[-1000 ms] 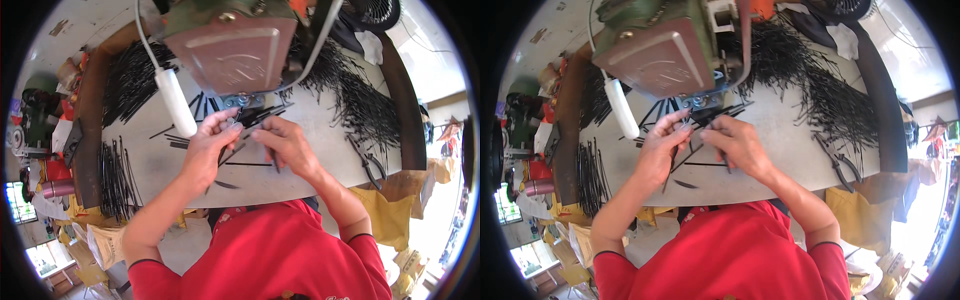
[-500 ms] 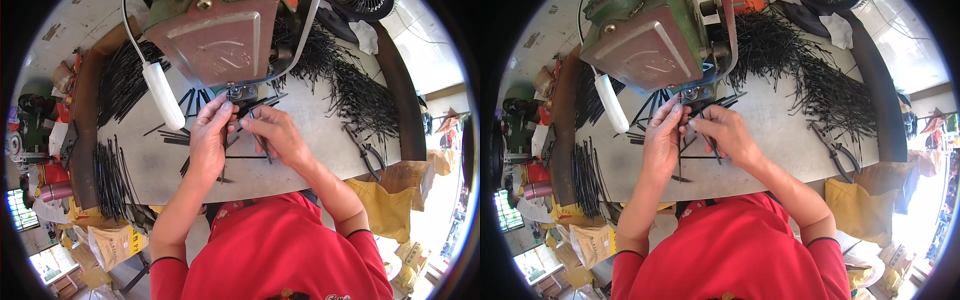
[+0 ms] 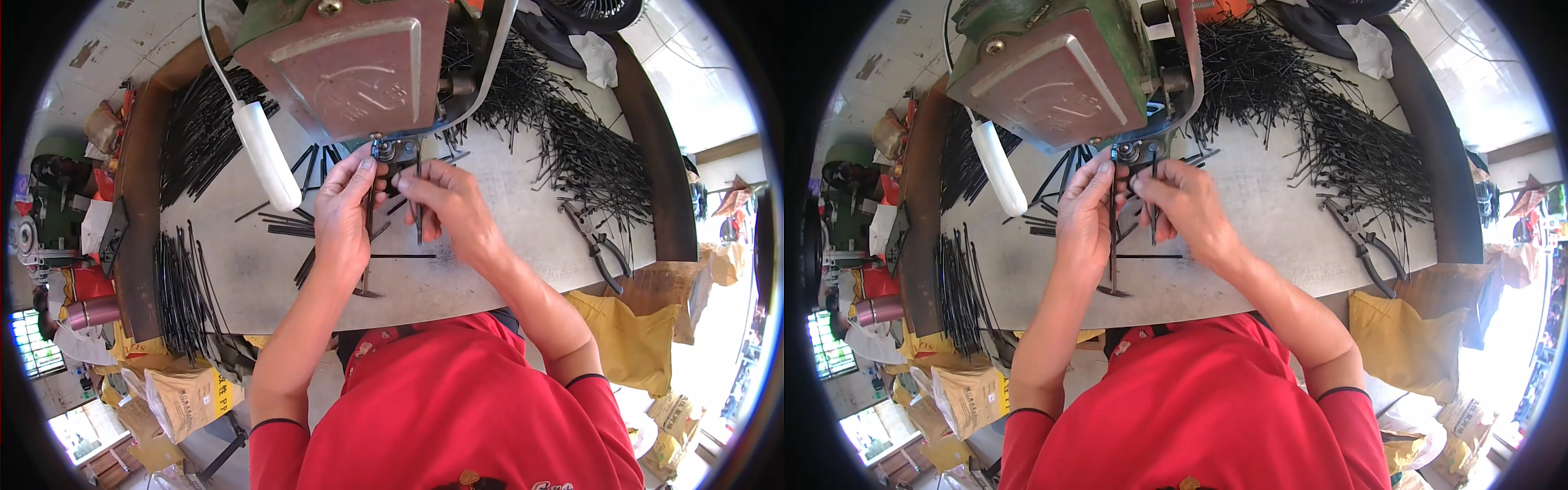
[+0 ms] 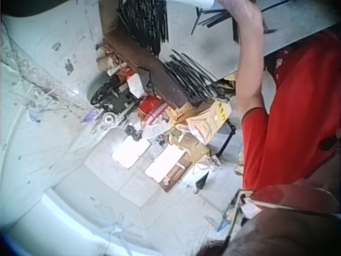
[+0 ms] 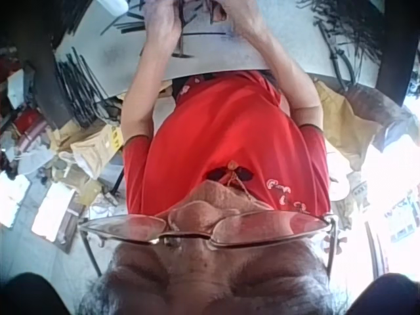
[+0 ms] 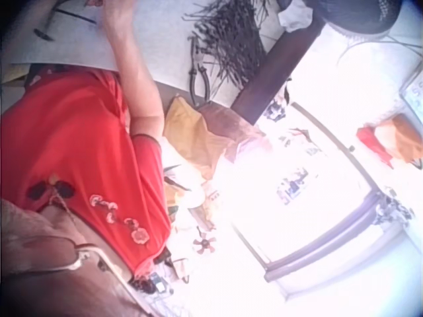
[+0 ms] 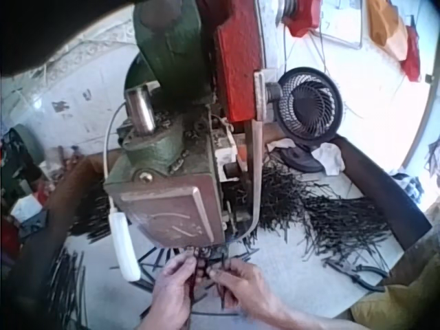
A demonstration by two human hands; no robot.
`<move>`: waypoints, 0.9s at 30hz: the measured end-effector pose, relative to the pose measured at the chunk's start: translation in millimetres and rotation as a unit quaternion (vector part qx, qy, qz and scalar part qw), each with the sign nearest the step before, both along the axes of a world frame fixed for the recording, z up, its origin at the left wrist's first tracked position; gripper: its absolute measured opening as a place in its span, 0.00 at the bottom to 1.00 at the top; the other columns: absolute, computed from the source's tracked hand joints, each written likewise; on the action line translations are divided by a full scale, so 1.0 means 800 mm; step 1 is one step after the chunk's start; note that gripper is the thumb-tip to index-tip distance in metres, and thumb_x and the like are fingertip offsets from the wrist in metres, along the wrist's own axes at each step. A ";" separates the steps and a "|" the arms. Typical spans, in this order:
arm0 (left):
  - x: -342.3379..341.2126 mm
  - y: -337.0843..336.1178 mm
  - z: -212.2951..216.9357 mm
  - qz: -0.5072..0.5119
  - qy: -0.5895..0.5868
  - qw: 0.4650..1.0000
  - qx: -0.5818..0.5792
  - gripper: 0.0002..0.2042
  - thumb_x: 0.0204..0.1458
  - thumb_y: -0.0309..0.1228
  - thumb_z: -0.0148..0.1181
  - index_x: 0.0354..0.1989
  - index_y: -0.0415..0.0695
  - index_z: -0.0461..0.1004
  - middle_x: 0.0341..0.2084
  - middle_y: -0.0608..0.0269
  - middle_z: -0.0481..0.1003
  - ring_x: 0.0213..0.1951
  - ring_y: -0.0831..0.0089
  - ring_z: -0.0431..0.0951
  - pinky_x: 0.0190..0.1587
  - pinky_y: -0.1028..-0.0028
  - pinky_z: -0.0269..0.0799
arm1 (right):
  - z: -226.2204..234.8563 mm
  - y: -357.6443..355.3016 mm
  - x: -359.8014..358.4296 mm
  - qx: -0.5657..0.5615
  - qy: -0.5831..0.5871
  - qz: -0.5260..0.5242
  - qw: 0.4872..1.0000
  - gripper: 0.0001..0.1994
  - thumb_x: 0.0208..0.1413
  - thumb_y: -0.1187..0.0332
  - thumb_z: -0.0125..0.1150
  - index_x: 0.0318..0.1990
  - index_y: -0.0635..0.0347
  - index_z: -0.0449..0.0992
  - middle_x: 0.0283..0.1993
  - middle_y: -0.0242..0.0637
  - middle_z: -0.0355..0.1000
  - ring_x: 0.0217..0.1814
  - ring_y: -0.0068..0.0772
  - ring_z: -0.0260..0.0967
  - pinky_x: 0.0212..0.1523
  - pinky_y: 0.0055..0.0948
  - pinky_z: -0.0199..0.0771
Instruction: The person repeatedly picks up thin black metal rods from a pile on a workbench and bends them using a small handheld tool. The bent rods are placed back on the table after each operation. The process is continuous and repetitive throughout the clip.
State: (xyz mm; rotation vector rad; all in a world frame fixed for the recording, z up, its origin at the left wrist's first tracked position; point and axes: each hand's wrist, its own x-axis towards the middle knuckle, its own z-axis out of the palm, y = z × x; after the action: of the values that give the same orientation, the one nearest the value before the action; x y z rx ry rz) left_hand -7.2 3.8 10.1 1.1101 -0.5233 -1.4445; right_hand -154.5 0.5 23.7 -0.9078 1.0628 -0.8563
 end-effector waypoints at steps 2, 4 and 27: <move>-0.003 -0.003 -0.004 0.003 -0.008 1.000 -0.003 0.14 0.53 0.25 0.60 0.48 0.39 0.72 0.32 0.69 0.74 0.32 0.83 0.71 0.32 0.83 0.67 | -0.003 -0.015 0.002 -0.016 0.001 -0.022 1.000 0.08 0.54 0.67 0.56 0.34 0.64 0.74 0.20 0.34 0.71 0.12 0.19 0.62 0.13 0.20 0.58; -0.002 -0.005 -0.006 0.002 -0.014 1.000 -0.011 0.14 0.54 0.24 0.59 0.49 0.39 0.72 0.32 0.69 0.73 0.32 0.83 0.71 0.32 0.83 0.67 | -0.003 -0.023 0.005 -0.025 0.008 -0.021 0.999 0.09 0.54 0.67 0.55 0.34 0.64 0.73 0.20 0.34 0.70 0.12 0.19 0.62 0.13 0.20 0.58; -0.005 0.000 -0.015 -0.005 0.004 0.999 -0.043 0.14 0.56 0.23 0.54 0.51 0.36 0.69 0.33 0.66 0.75 0.31 0.83 0.72 0.32 0.85 0.69 | -0.010 -0.020 0.021 -0.058 -0.006 -0.040 0.997 0.07 0.56 0.70 0.54 0.37 0.66 0.72 0.20 0.34 0.70 0.12 0.18 0.62 0.12 0.18 0.61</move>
State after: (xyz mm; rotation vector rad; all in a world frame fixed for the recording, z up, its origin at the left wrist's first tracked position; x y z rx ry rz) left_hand -11.2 3.9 -2.2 1.0340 -0.5819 -1.4211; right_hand -138.0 -15.3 15.6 -0.9617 1.0535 -0.9972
